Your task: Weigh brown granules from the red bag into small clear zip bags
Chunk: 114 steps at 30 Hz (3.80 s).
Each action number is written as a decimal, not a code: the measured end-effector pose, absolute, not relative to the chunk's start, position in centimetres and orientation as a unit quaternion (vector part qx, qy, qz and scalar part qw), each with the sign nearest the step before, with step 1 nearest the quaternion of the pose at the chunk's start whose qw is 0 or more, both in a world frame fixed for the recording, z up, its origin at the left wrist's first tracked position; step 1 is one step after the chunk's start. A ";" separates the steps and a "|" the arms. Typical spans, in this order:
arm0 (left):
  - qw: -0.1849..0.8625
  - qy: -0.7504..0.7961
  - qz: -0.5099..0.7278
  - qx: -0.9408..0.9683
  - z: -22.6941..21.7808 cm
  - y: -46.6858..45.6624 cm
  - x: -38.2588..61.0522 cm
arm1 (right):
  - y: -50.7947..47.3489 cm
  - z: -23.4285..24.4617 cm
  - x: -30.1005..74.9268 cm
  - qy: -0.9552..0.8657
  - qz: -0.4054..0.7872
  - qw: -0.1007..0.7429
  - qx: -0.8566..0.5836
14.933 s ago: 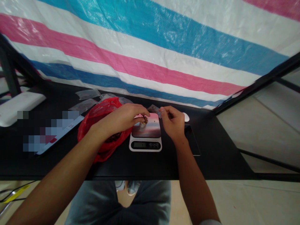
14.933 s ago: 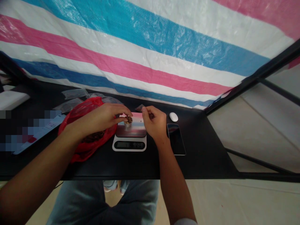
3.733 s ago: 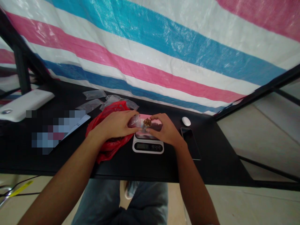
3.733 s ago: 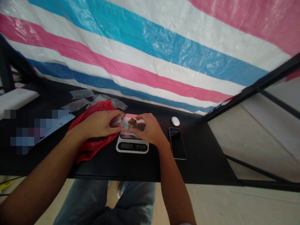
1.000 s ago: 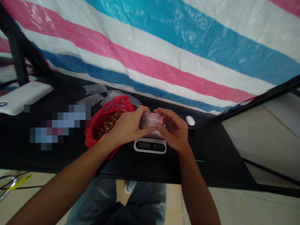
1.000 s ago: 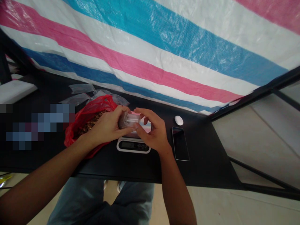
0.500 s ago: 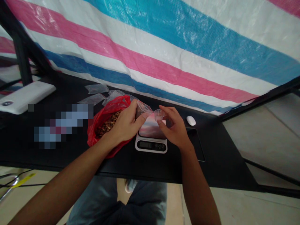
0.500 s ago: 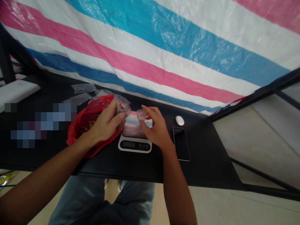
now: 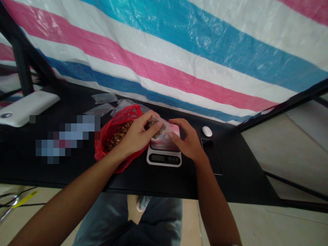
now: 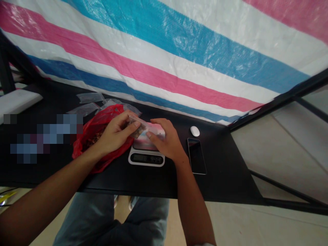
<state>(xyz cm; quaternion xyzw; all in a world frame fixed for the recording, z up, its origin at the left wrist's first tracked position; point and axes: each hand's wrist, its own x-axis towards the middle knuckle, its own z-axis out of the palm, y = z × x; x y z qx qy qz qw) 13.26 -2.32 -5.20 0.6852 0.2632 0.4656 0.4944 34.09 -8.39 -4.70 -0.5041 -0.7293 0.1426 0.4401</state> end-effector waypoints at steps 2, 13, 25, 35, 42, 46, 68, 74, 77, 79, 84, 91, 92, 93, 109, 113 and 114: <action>0.522 0.259 0.466 0.666 -5.1 -2.5 13.5 | -8.6 -4.3 33.7 -0.714 0.150 0.486 -0.482; 0.604 0.252 0.470 0.593 -4.7 -2.7 14.0 | -8.7 -4.3 32.9 -0.667 0.148 0.528 -0.504; 0.552 0.281 0.530 0.579 -3.9 -2.7 14.0 | -8.8 -4.0 32.1 -0.648 0.137 0.564 -0.493; 0.488 0.271 0.573 0.600 -4.3 -3.0 13.9 | -8.9 -4.1 31.6 -0.671 0.132 0.570 -0.456; 0.472 0.262 0.540 0.646 -4.3 -2.8 13.6 | -9.0 -3.9 31.8 -0.668 0.123 0.562 -0.473; 0.472 0.255 0.528 0.659 -4.3 -2.9 13.7 | -8.9 -4.3 31.7 -0.670 0.125 0.569 -0.460; 0.463 0.197 0.526 0.685 -3.6 -3.2 13.4 | -9.3 -3.7 31.7 -0.703 0.104 0.559 -0.426; 0.452 0.212 0.556 0.664 -3.2 -2.7 12.7 | -9.1 -3.5 32.9 -0.691 0.106 0.579 -0.419; 0.455 0.223 0.542 0.671 -3.1 -2.7 12.7 | -9.1 -3.5 33.1 -0.687 0.115 0.582 -0.421; 0.448 0.227 0.524 0.688 -3.1 -2.6 12.6 | -9.0 -3.5 33.2 -0.685 0.116 0.583 -0.421; 0.254 0.221 0.516 0.788 -3.4 -2.9 12.4 | -8.3 -3.7 33.9 -0.598 0.044 0.648 -0.469; 0.052 0.025 0.252 0.966 -5.5 -6.1 14.4 | -7.5 -4.2 37.1 -0.467 -0.126 0.633 -0.604; 0.049 0.027 0.225 0.973 -5.8 -6.5 14.7 | -7.5 -4.3 37.5 -0.486 -0.117 0.604 -0.621; 0.046 0.034 0.206 0.977 -6.0 -6.8 14.9 | -7.6 -4.5 37.7 -0.504 -0.097 0.576 -0.636; 0.050 0.092 0.124 0.987 -6.3 -7.4 15.8 | -7.3 -5.4 37.0 -0.553 0.082 0.518 -0.648; 0.048 0.102 0.122 0.986 -6.1 -7.4 16.3 | -7.2 -5.6 36.8 -0.565 0.080 0.505 -0.647; 0.048 0.100 0.127 0.986 -6.2 -7.4 16.4 | -7.2 -5.7 36.7 -0.568 0.079 0.503 -0.647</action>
